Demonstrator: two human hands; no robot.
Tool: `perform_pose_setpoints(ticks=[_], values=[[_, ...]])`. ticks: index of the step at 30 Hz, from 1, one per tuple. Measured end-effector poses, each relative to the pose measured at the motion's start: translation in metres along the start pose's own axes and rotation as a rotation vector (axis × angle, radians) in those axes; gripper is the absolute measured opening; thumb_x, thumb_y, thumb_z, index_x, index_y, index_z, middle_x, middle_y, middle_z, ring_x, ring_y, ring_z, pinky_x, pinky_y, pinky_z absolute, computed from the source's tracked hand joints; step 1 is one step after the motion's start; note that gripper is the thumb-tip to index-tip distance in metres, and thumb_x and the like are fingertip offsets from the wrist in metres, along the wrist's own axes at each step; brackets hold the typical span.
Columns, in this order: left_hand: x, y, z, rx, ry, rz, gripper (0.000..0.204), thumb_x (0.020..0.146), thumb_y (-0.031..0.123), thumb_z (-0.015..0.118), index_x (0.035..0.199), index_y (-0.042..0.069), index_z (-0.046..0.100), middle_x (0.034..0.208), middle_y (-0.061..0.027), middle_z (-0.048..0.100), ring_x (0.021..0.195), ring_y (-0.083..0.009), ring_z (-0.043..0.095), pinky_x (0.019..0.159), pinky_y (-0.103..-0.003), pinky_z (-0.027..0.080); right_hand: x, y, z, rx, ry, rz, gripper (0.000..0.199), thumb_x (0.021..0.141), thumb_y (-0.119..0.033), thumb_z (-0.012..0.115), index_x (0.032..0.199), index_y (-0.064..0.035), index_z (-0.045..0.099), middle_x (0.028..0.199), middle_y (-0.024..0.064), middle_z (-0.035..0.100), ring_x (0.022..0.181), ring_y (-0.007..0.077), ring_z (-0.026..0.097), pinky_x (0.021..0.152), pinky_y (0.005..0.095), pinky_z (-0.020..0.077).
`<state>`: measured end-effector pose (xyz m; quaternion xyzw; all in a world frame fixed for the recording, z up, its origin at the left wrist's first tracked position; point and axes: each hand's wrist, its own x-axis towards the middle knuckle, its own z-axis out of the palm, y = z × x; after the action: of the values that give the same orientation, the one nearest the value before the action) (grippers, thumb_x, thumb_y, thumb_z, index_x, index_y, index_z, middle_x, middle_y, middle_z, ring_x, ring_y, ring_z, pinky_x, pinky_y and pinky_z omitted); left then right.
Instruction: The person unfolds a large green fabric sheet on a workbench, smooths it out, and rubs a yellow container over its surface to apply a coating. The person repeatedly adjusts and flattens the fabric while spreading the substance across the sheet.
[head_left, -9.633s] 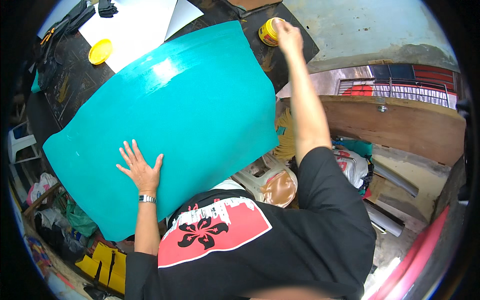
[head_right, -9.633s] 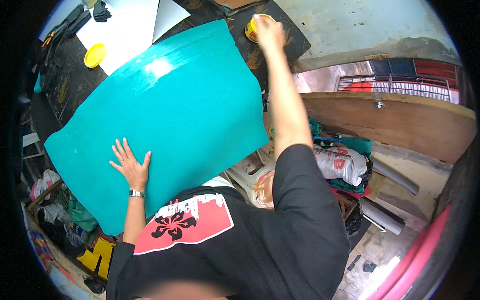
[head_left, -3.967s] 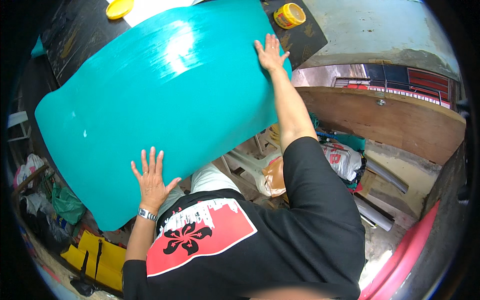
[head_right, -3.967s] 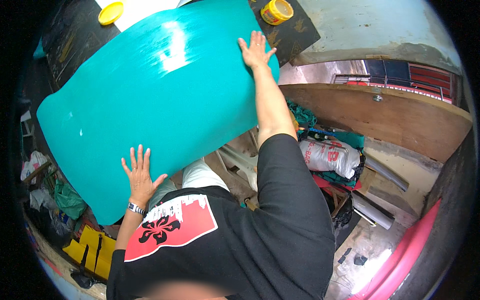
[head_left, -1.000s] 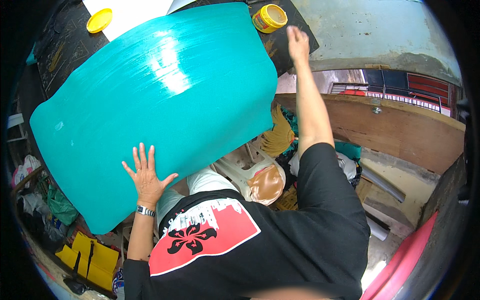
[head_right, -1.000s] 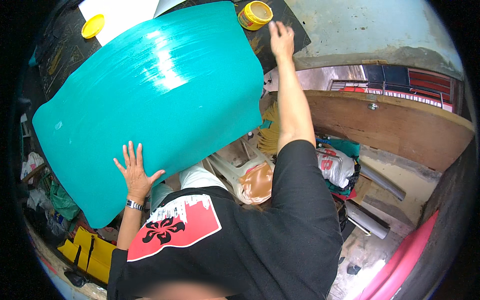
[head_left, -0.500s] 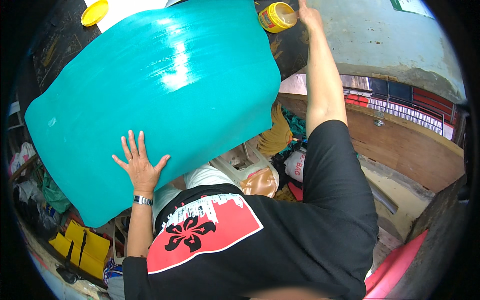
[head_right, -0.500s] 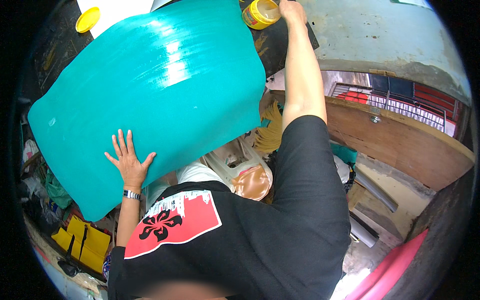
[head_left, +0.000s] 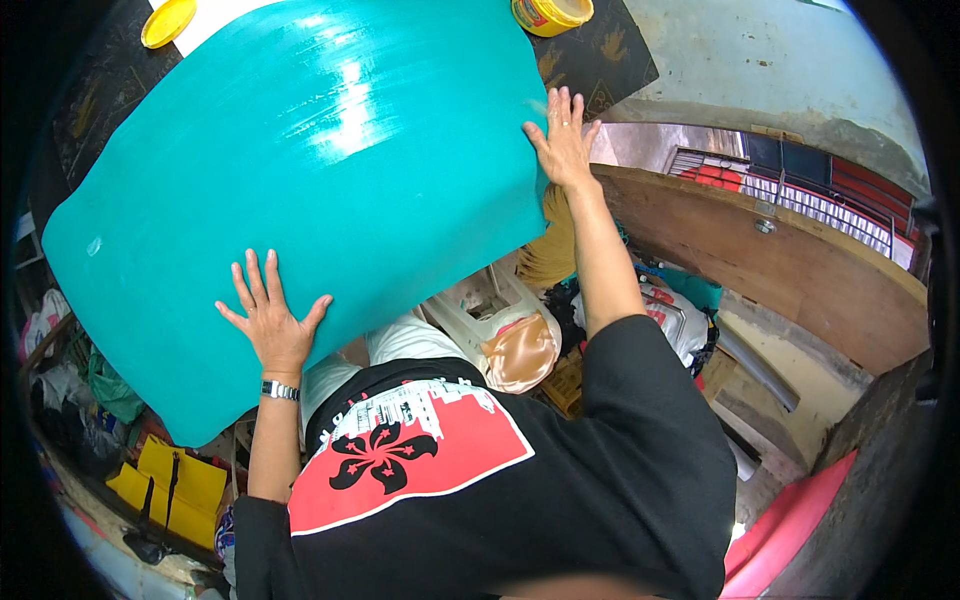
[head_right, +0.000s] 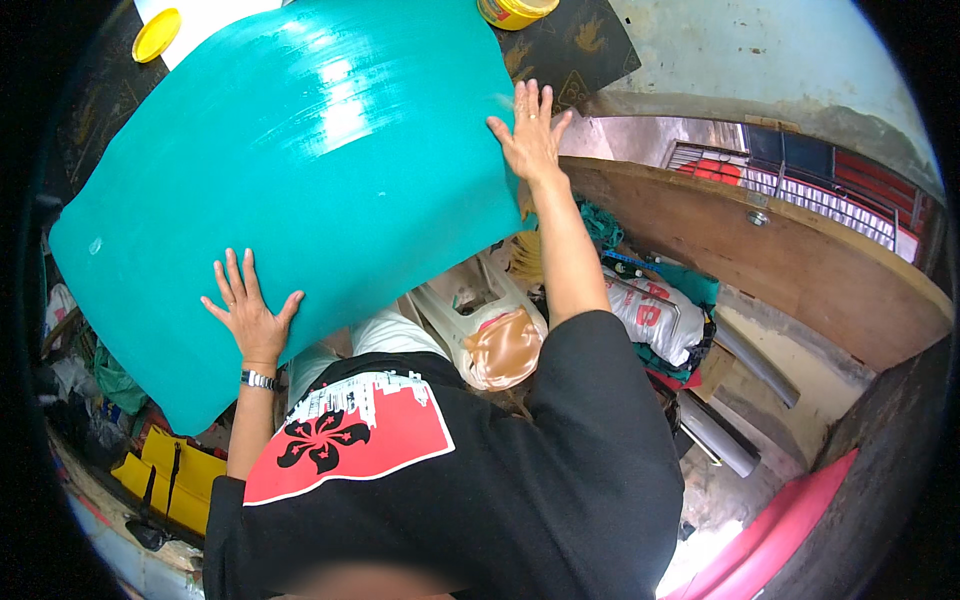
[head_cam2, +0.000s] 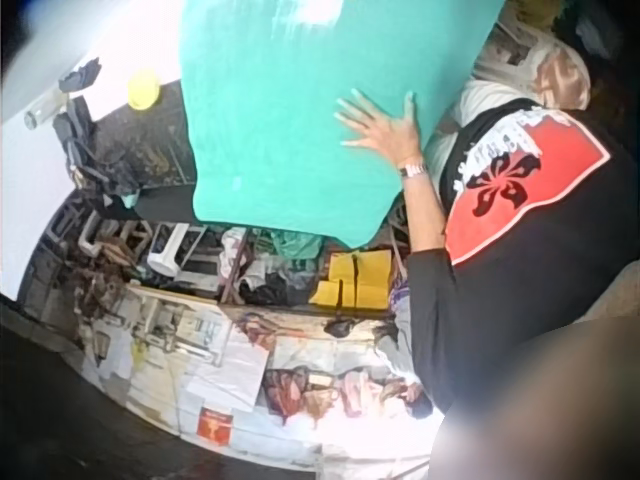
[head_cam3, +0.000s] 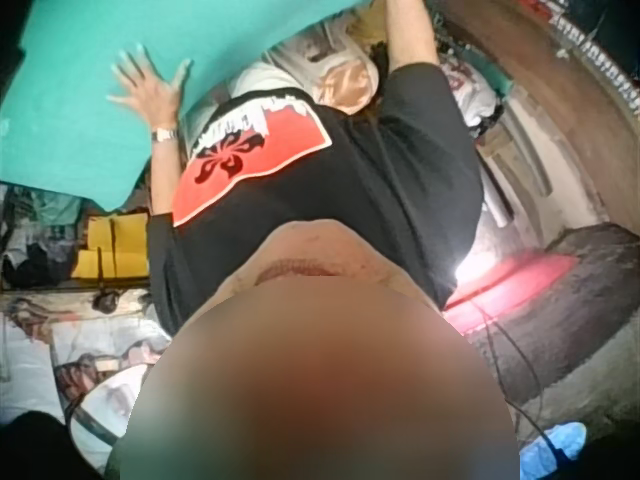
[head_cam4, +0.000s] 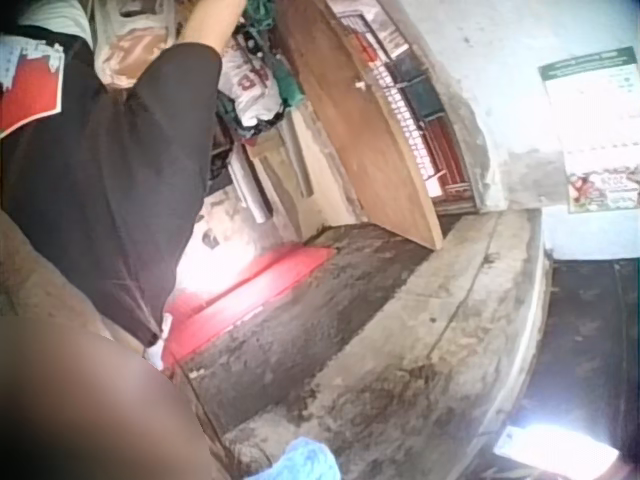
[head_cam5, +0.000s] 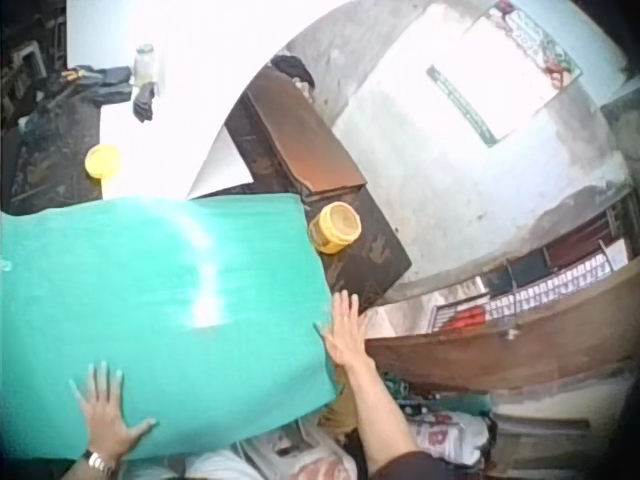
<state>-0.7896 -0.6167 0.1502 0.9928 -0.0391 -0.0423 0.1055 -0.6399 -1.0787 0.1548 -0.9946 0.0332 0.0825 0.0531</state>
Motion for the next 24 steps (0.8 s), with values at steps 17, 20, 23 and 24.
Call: perform_pose_setpoints(ticks=[17,20,23,24], values=[[-0.046,-0.063,-0.040,-0.482,-0.002,0.167,0.059,0.080,0.040,0.075,0.132,0.018,0.059,0.151,-0.0082,0.041,0.144,-0.0315,0.030,0.116,-0.063,0.010,-0.039,-0.205,0.057,0.042,0.083,-0.330,0.099,0.088,-0.074,0.041,0.156,-0.0071,0.014,0.163,0.0151,0.008,0.152,0.0291,0.003,0.118,0.0595,-0.0019],[-0.083,-0.105,-0.063,-0.466,0.027,0.161,0.053,0.080,0.037,0.076,0.127,0.017,0.063,0.146,-0.0087,0.046,0.141,-0.0314,0.034,0.116,-0.063,0.013,-0.070,-0.293,0.075,0.065,0.097,-0.402,0.100,0.088,-0.074,0.042,0.156,-0.0058,0.017,0.163,0.0162,0.010,0.151,0.0300,0.005,0.117,0.0604,-0.0001],[-0.117,-0.144,-0.080,-0.395,0.031,0.162,0.051,0.079,0.037,0.076,0.124,0.016,0.064,0.143,-0.0091,0.048,0.141,-0.0313,0.035,0.115,-0.063,0.015,-0.102,-0.386,0.089,0.154,0.107,-0.497,0.103,0.086,-0.075,0.044,0.154,-0.0022,0.020,0.162,0.0191,0.013,0.151,0.0323,0.008,0.117,0.0612,0.0020],[-0.126,-0.154,-0.082,-0.379,0.029,0.161,0.051,0.079,0.036,0.076,0.123,0.015,0.064,0.142,-0.0092,0.049,0.140,-0.0313,0.035,0.115,-0.063,0.015,-0.111,-0.415,0.094,0.198,0.098,-0.552,0.104,0.085,-0.075,0.045,0.153,-0.0006,0.021,0.161,0.0209,0.014,0.151,0.0336,0.008,0.117,0.0609,0.0022]])
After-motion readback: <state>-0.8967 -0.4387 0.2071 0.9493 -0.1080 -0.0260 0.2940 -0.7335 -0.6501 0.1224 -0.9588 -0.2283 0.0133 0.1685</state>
